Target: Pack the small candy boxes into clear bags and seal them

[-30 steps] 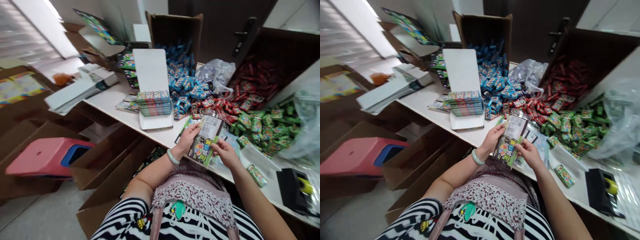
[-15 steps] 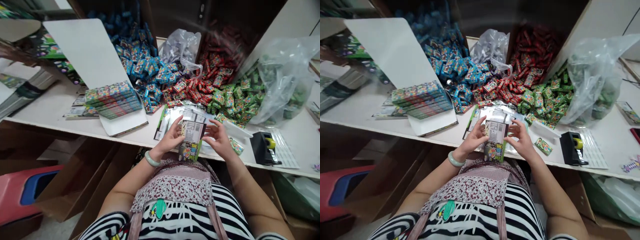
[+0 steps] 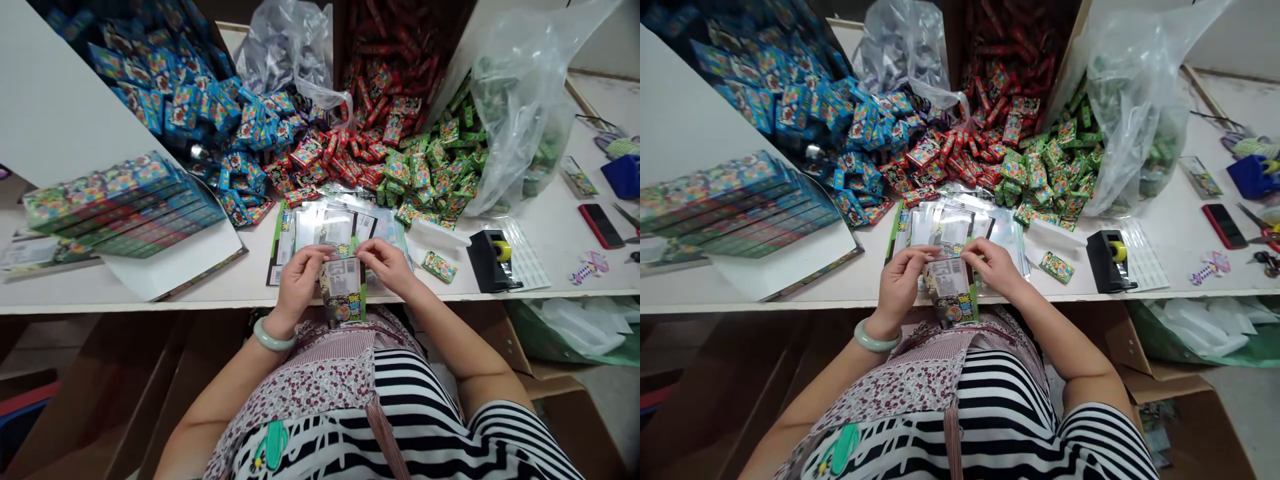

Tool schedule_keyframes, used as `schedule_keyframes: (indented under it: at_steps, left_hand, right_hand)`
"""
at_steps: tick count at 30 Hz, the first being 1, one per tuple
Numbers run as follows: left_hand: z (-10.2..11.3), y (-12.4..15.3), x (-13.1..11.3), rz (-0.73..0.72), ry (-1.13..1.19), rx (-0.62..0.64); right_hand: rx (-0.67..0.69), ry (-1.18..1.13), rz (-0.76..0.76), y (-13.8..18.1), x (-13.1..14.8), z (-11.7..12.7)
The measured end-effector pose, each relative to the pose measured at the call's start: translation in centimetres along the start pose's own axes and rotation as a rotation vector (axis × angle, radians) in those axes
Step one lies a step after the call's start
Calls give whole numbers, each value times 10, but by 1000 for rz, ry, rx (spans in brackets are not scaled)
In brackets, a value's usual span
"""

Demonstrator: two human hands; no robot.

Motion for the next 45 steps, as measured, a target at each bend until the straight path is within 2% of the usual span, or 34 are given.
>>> schedule_keyframes:
  at_steps: [6,10,12,16,18,23,28,31,34,37,45]
  left_hand:
    - [-4,-8,-7,92,111,-23]
    - [-2,-5,-15,49,113,1]
    - [-2,-7,-19,78,134,5]
    - [-4,-15,-21,225,196,20]
    - [-3,-19,-21,253,216,24]
    - [7,-19,-24,186,153,165]
    - [22,-9,-23,59,16,307]
    - [23,-3,-16,28,-19,299]
    - [20,0,-10,22,32,265]
    - [16,0,-11,2,36,285]
    - [17,2,-7,49,37,267]
  right_hand:
    - [4,-164,-110,-10,-3,3]
    - [23,1,24,-5,8,5]
    - [48,40,68,-5,16,5]
    - [95,-16,-28,-12,25,2]
    - [132,-34,-72,-17,27,0]
    - [211,53,-73,-20,28,2]
    - [191,85,77,-8,26,4]
    - [123,118,123,-2,23,2]
    - [110,58,23,-1,20,1]
    - [138,-6,-58,-5,21,3]
    - [238,224,221,0,26,7]
Point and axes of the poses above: each hand's wrist, its own y-axis away from the middle knuckle, its own z-axis out of the back of the hand, x = y × z, the point moved 2 cm from there along -y, towards the middle knuckle, and after that the axes turned 1 degree about -z, right-handed, at the moved point
